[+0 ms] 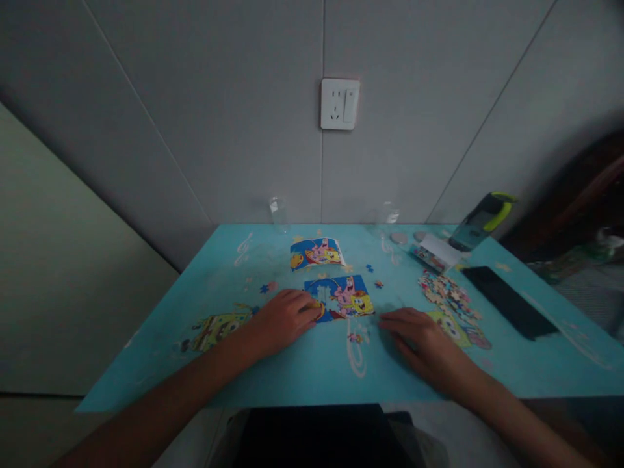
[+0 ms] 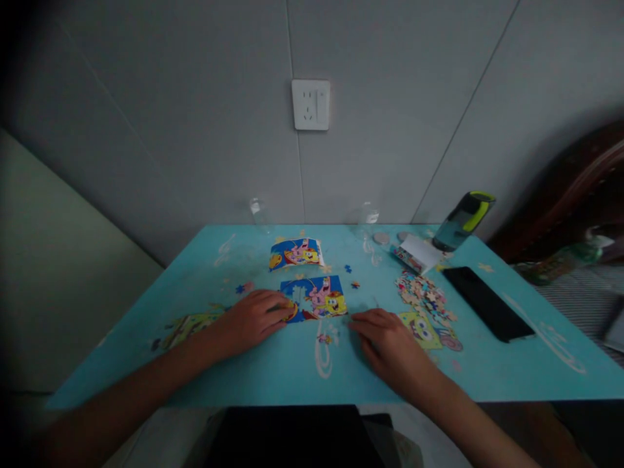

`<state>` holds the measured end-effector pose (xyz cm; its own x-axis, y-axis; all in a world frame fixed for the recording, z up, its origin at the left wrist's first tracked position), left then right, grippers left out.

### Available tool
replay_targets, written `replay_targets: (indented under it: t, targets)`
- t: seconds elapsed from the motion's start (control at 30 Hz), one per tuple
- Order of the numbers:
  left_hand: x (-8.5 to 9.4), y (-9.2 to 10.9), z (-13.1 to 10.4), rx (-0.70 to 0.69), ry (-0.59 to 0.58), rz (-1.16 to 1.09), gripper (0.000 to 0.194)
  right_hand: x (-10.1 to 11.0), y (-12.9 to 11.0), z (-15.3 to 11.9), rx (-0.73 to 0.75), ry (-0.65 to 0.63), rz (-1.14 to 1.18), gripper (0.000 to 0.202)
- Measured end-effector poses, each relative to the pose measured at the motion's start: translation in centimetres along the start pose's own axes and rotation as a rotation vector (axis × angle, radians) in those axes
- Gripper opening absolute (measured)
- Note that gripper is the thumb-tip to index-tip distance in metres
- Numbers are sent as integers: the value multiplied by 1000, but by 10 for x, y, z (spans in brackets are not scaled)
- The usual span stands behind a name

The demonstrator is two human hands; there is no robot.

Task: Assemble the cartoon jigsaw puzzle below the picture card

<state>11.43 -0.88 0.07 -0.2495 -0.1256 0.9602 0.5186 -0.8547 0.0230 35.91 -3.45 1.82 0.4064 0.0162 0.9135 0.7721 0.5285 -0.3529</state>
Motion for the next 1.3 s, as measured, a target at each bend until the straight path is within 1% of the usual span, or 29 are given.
replay_targets:
  t: [0.1,0.2,0.27,0.4,0.53,0.63,0.73,0.83,0.9,0.93,1.0,1.03,1.07,1.1,1.13,1.2,1.23,1.3]
  targets:
    - [-2,2,1,0,-10,46,26,-5,-16,-6,0,-33,-11,32]
    - [-5,4,-1,19,-11,76,27,-7,-31,2,1,-60,-28,28]
    - [-6,4,-2,38,-4,81,27,-7,-37,9,11,-58,-39,27]
    - [-9,4,-5,65,4,97,28,-13,-38,23,21,-44,-61,35]
    - [-9,2,-4,56,1,92,28,-24,-37,31,33,-20,-110,45]
    - [-8,1,-1,53,-7,80,28,-30,-43,33,40,13,-173,43]
    - [-7,4,3,50,5,91,26,-33,-49,35,33,6,-216,42]
    - [-1,12,6,6,22,119,27,-29,-48,41,58,-23,-200,38]
    - [9,13,6,-21,46,138,25,-20,-41,52,101,-39,-136,32]
    - [18,9,5,-30,66,148,24,-14,-35,60,112,-32,-91,29]
    - [39,-11,0,-15,116,191,23,1,-16,83,96,11,-13,27]
    - [52,-27,-5,14,158,210,23,8,-5,96,67,37,7,27]
    - [63,-47,-11,58,187,221,22,12,5,109,36,53,17,28]
    - [72,-70,-20,125,208,231,22,17,15,120,7,98,30,29]
    - [79,-92,-29,177,225,248,23,19,23,129,-18,118,40,31]
    - [86,-132,-49,272,256,282,28,19,36,138,-70,162,71,34]
    - [85,-148,-58,310,267,295,30,18,42,138,-96,185,86,35]
    - [77,-168,-75,360,272,301,30,15,50,131,-118,243,99,35]
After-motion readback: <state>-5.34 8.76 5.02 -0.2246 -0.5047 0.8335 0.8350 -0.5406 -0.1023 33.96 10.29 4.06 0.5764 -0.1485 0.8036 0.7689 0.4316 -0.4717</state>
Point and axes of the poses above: each hand's wrist, its own z-axis towards the middle knuckle, its own x-axis out of the back of the hand, y = z × x, the point moved 8 cm from there along z, towards the middle knuckle, and after that the axes turned 7 degrees about -x, right-handed, at the moved point
